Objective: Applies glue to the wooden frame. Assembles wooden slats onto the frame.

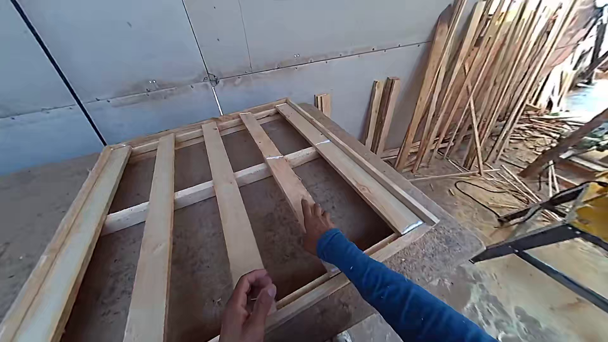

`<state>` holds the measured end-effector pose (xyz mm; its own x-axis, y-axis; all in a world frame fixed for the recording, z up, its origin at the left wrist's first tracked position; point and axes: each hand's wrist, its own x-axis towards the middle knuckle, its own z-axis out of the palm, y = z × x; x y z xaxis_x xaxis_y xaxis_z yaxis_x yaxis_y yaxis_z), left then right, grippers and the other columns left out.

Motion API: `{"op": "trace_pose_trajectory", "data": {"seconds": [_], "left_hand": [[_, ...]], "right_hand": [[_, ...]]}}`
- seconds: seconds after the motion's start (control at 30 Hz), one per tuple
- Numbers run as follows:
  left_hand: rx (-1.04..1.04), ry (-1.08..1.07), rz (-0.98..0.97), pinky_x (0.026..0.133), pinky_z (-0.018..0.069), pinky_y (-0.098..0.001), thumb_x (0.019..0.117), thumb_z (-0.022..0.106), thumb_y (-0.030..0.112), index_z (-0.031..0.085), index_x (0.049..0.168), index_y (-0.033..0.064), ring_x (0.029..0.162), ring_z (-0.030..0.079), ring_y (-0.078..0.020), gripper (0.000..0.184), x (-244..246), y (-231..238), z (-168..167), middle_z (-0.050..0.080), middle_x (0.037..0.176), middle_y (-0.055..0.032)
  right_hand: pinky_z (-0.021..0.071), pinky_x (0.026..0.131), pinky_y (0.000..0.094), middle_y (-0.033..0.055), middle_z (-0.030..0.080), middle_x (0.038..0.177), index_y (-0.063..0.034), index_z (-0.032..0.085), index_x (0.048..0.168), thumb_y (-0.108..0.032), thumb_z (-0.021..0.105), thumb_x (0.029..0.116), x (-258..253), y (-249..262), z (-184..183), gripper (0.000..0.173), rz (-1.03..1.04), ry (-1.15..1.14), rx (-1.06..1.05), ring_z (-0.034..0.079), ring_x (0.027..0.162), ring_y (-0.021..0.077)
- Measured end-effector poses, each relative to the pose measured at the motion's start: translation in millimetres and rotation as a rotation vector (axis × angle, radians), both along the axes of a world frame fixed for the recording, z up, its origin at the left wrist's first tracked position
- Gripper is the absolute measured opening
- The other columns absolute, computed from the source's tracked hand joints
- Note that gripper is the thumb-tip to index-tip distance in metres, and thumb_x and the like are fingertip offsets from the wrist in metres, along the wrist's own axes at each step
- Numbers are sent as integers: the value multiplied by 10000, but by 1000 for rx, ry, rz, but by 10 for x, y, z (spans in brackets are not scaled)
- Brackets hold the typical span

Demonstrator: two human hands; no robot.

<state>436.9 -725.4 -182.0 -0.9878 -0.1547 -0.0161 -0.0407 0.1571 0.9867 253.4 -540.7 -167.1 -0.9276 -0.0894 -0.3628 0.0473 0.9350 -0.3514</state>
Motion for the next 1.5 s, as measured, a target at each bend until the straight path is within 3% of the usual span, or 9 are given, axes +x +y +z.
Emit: {"op": "trace_pose_trajectory", "data": {"seconds": [0.13, 0.27, 0.33, 0.43, 0.63, 0.83, 1.03, 1.2, 1.5], "left_hand": [[171, -133, 123, 884, 614, -451, 1077, 492, 275, 526, 1384, -25, 1064, 703, -276, 431, -826, 581, -127, 669, 1239, -167], [332, -255, 133, 934, 559, -485, 1126, 331, 359, 486, 1454, -24, 1114, 661, -291, 527, -1461, 1048, -317, 641, 1283, -204], [397, -136, 188, 824, 626, -449, 1128, 357, 306, 555, 1363, -38, 954, 719, -254, 461, -1586, 1245, -372, 706, 1115, -180], [272, 9, 297, 860, 621, -361, 1074, 526, 209, 606, 1293, -55, 908, 729, -174, 352, -1530, 1389, -249, 741, 1022, -127], [121, 0, 316, 829, 642, -374, 1035, 608, 215, 627, 1307, -30, 890, 748, -187, 367, -1462, 1388, -245, 760, 1017, -105], [64, 16, 307, 841, 639, -392, 1025, 627, 225, 571, 1402, 4, 942, 744, -205, 441, -1334, 1520, -231, 748, 1106, -115], [-1, -15, 340, 782, 655, -367, 999, 665, 260, 628, 1303, -14, 845, 756, -180, 411, -1618, 1434, -304, 768, 980, -80], [-90, -91, 231, 844, 642, -365, 1020, 621, 278, 547, 1402, -4, 919, 750, -163, 480, -1702, 1341, -418, 754, 1069, -80], [99, -340, 19, 771, 659, -464, 1065, 524, 168, 454, 1486, 43, 950, 755, -275, 445, -1747, 1223, -592, 726, 1153, -156]], "right_hand": [[481, 1041, 588, 273, 496, 1480, -127, 77, 1656, -214, 663, 969, -140, 278, 367, 907, 148, -64, -254, 595, 1258, 428], [522, 977, 567, 234, 671, 1230, -161, -14, 1656, -182, 625, 978, -282, 473, 461, 932, 231, -20, -447, 672, 1133, 376], [546, 931, 536, 208, 699, 1128, -154, -9, 1659, -195, 639, 963, -342, 559, 294, 952, 226, 42, -580, 697, 1027, 341], [589, 879, 444, 147, 717, 1089, -71, 46, 1643, -182, 652, 913, -420, 709, 52, 955, 201, 73, -869, 716, 937, 229], [619, 898, 379, 160, 699, 1222, 37, 101, 1596, -122, 660, 869, -464, 775, -308, 931, 163, 23, -1171, 735, 1000, 178], [642, 856, 375, 155, 688, 1233, 44, 12, 1600, -87, 661, 862, -418, 903, -411, 992, 183, -7, -1295, 740, 984, 171], [629, 884, 342, 158, 685, 1243, 52, 57, 1583, -86, 655, 889, -638, 863, -448, 927, 167, -71, -1284, 736, 995, 158], [598, 933, 354, 203, 654, 1282, 22, 44, 1598, -33, 618, 905, -743, 868, -490, 902, 83, -180, -1216, 711, 1070, 192], [489, 1096, 466, 207, 591, 1417, -65, 58, 1642, -230, 579, 1009, -632, 1038, -583, 836, 152, -234, -671, 618, 1282, 279]]}}
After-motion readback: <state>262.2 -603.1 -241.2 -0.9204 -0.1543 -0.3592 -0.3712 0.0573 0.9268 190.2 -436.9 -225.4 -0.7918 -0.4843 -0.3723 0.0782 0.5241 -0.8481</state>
